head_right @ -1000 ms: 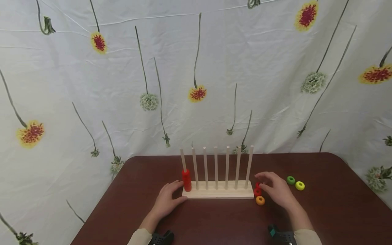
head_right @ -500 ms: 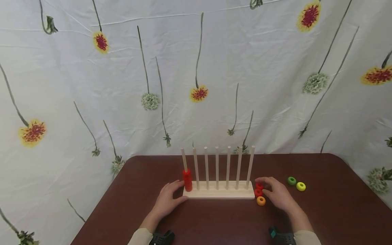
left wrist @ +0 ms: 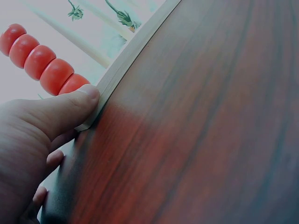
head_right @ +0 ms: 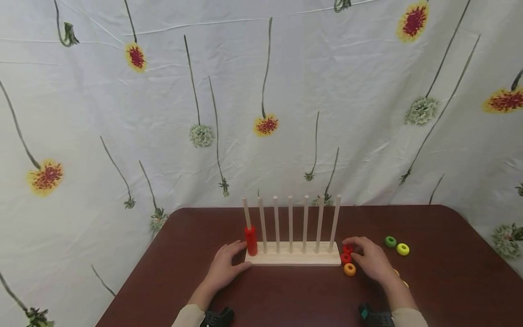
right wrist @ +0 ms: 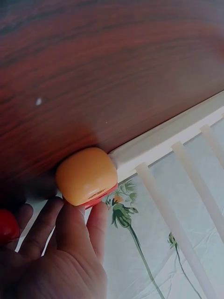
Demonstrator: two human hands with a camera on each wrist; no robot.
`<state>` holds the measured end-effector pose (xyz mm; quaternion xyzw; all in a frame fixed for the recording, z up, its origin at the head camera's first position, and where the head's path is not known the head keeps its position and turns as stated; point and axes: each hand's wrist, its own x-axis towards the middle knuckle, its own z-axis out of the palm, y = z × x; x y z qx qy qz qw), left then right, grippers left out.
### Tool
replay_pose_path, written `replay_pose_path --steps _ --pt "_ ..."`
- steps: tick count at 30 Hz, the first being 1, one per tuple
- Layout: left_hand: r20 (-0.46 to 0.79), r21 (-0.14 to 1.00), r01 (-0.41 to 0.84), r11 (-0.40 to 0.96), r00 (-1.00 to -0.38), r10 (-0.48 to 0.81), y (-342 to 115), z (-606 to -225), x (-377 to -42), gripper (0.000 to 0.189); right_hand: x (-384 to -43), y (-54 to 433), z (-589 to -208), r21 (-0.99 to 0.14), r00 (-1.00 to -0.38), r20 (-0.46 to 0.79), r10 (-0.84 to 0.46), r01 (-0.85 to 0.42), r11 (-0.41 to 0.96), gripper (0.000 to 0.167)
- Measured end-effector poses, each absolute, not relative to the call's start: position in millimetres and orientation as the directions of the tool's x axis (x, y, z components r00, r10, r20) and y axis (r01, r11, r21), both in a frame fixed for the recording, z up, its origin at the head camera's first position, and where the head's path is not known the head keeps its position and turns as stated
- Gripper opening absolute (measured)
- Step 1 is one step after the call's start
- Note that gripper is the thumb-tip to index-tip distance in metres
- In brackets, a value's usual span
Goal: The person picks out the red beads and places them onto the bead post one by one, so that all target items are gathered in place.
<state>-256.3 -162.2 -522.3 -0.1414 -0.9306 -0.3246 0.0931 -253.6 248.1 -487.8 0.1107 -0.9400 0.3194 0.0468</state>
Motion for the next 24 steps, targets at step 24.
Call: replay_pose_path --steps 24 --pt "0.250 0.580 0.308 0.755 -0.948 0.194 -161.7 -522.5 -256.9 0.056 -254.3 246.9 -487.3 -0.568 -0.976 0.162 -0.147 -0.214 0.795 0.031"
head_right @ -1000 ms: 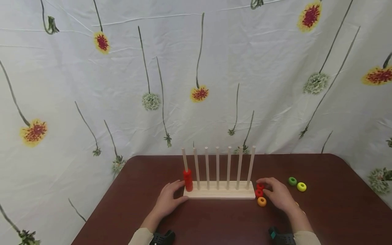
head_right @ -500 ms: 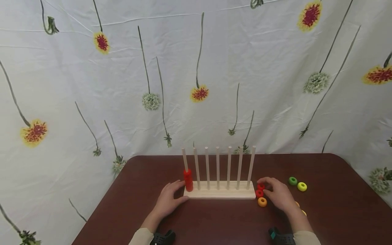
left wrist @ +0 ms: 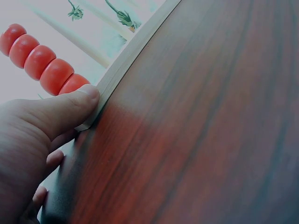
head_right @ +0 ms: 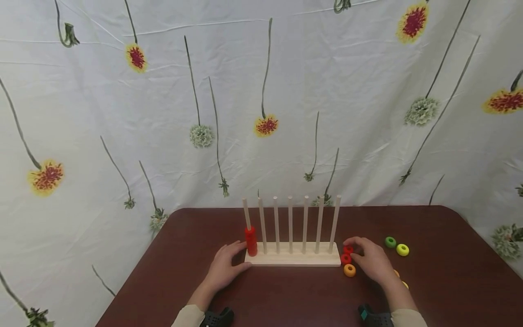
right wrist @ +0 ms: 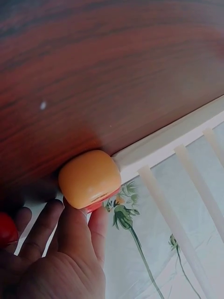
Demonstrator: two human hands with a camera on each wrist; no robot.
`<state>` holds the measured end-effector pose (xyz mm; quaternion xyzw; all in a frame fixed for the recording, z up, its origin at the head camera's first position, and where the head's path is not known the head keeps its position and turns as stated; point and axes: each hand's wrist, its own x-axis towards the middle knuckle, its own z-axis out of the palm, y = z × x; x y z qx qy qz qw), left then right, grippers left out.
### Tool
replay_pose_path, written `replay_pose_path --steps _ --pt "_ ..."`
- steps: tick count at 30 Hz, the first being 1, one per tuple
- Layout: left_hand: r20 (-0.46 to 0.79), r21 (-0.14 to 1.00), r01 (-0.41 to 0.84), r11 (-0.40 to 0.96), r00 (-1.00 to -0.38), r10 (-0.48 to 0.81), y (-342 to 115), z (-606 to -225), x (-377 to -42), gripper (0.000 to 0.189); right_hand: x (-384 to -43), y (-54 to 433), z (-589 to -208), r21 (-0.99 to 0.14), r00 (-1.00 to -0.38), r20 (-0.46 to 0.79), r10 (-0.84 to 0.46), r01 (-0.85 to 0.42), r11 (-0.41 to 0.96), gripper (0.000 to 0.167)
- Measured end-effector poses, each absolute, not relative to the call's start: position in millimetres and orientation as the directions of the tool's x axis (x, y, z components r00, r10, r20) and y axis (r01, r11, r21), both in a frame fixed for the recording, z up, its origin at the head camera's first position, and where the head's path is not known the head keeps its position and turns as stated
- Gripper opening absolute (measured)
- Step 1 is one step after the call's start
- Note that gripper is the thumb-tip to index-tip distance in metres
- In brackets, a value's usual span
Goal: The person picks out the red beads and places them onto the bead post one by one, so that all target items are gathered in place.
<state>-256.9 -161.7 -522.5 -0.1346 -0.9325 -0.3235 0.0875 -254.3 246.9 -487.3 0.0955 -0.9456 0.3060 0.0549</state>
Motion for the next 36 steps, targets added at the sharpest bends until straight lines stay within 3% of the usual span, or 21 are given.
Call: replay_pose_path --steps 13,36 --pt "0.248 0.577 0.309 0.756 -0.948 0.199 -162.5 -523.5 -256.1 0.056 -253.8 247.9 -485.1 -0.567 -0.976 0.170 -0.138 -0.211 0.796 0.030" --pt "0.250 0.579 0.310 0.754 -0.948 0.197 -162.3 -521.4 -255.2 0.056 -244.9 232.7 -458.1 -0.558 -0.948 0.298 -0.110 -0.266 0.786 0.028"
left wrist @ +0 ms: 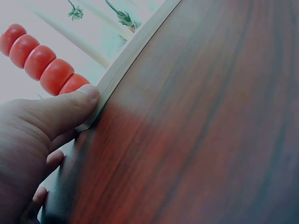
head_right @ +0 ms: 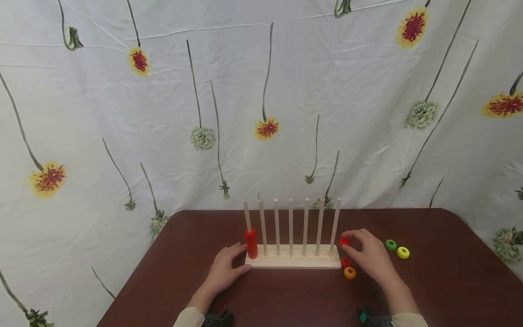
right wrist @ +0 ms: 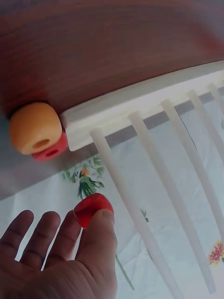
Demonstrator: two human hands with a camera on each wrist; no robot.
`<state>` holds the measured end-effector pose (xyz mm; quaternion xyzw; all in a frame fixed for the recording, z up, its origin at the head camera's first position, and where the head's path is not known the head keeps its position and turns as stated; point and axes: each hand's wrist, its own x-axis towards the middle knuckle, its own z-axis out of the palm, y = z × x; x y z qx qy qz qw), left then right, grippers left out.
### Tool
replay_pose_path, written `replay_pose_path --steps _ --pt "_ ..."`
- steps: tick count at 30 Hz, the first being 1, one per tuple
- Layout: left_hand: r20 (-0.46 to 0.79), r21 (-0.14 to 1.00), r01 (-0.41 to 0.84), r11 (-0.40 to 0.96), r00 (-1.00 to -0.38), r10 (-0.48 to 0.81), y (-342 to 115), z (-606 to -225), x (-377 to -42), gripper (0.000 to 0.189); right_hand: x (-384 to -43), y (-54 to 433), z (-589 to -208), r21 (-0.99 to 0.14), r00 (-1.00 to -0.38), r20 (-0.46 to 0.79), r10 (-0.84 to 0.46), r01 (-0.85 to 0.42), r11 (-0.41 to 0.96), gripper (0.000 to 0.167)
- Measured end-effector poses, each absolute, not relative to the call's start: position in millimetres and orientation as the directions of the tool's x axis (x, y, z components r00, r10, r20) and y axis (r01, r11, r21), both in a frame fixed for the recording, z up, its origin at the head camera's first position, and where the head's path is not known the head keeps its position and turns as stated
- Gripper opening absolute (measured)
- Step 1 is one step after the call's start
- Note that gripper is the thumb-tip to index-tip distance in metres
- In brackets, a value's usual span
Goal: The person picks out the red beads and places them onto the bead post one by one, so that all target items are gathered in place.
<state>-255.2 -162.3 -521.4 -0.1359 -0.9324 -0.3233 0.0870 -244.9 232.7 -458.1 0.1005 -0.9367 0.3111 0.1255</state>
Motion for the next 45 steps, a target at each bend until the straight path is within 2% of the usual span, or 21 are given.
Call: replay_pose_path --steps 17,24,45 --pt "0.243 0.584 0.303 0.753 -0.950 0.195 -162.1 -521.7 -255.4 0.056 -237.0 220.3 -440.7 -0.505 -0.936 0.304 -0.178 -0.317 0.803 0.023" --pt "0.247 0.583 0.308 0.751 -0.949 0.197 -161.7 -520.7 -253.6 0.055 -233.6 217.3 -434.8 -0.513 -0.937 0.289 -0.198 -0.326 0.794 0.021" --pt "0.249 0.581 0.313 0.752 -0.947 0.202 -162.8 -520.2 -254.6 0.056 -226.1 186.9 -426.0 -0.553 -0.880 0.373 -0.296 -0.466 0.691 0.023"
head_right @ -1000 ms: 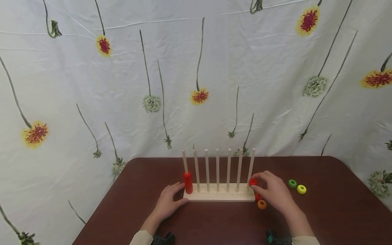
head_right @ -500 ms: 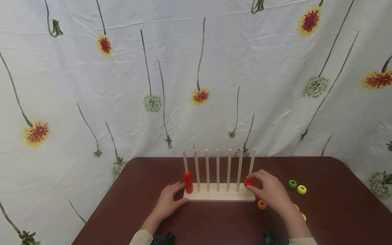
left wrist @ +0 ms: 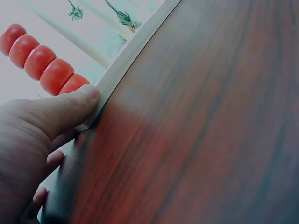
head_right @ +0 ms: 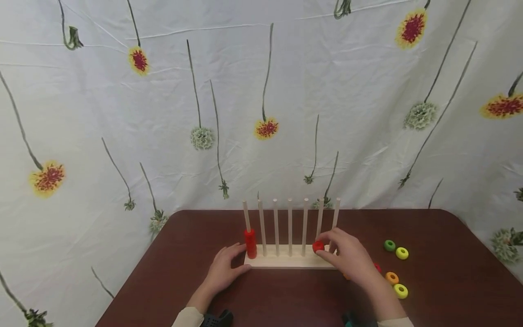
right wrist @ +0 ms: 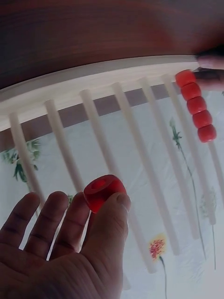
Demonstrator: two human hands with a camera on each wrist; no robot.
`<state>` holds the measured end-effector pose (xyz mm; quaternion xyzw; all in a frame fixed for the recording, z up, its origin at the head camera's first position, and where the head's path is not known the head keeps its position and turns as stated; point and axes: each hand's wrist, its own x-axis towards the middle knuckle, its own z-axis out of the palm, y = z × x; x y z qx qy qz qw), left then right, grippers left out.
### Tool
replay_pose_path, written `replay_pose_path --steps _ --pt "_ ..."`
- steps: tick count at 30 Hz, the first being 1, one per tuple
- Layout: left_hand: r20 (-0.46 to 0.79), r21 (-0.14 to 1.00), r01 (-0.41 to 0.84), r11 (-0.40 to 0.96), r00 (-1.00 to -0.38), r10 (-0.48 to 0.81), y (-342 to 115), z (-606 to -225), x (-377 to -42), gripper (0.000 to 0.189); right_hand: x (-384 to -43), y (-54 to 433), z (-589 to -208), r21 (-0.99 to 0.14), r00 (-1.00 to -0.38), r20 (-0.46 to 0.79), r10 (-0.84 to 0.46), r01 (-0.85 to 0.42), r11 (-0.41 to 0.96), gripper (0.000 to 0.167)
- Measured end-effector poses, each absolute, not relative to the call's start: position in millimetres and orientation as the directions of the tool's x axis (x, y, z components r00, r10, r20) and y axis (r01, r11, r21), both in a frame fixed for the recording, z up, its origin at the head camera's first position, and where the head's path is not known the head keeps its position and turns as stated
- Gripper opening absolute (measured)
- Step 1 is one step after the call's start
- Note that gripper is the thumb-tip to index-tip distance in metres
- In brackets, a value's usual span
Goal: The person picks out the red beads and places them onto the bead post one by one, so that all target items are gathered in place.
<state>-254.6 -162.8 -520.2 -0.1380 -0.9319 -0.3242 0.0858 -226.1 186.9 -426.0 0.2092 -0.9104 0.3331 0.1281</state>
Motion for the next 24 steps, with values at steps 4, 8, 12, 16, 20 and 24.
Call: replay_pose_path --steps 4,8,12,16,20,24 --pt "0.250 0.581 0.314 0.751 -0.947 0.203 -161.8 -519.2 -254.4 0.056 -224.5 179.7 -426.2 -0.555 -0.873 0.381 -0.306 -0.480 0.679 0.024" --pt "0.249 0.585 0.307 0.751 -0.949 0.194 -161.1 -519.4 -254.7 0.056 -225.3 169.2 -426.7 -0.547 -0.863 0.386 -0.327 -0.499 0.672 0.023" --pt "0.250 0.585 0.308 0.750 -0.949 0.194 -161.2 -519.4 -254.2 0.055 -225.6 158.8 -425.4 -0.550 -0.849 0.390 -0.357 -0.525 0.649 0.023" --pt "0.250 0.582 0.310 0.752 -0.948 0.198 -161.3 -519.2 -254.5 0.055 -225.7 150.6 -422.0 -0.575 -0.840 0.409 -0.357 -0.541 0.614 0.024" --pt "0.246 0.576 0.305 0.758 -0.950 0.195 -162.4 -519.8 -254.5 0.056 -227.6 140.7 -417.0 -0.588 -0.825 0.448 -0.344 -0.562 0.582 0.026" --pt "0.243 0.579 0.304 0.757 -0.950 0.196 -162.9 -519.7 -254.2 0.056 -229.2 130.6 -410.8 -0.589 -0.807 0.473 -0.354 -0.588 0.554 0.029"
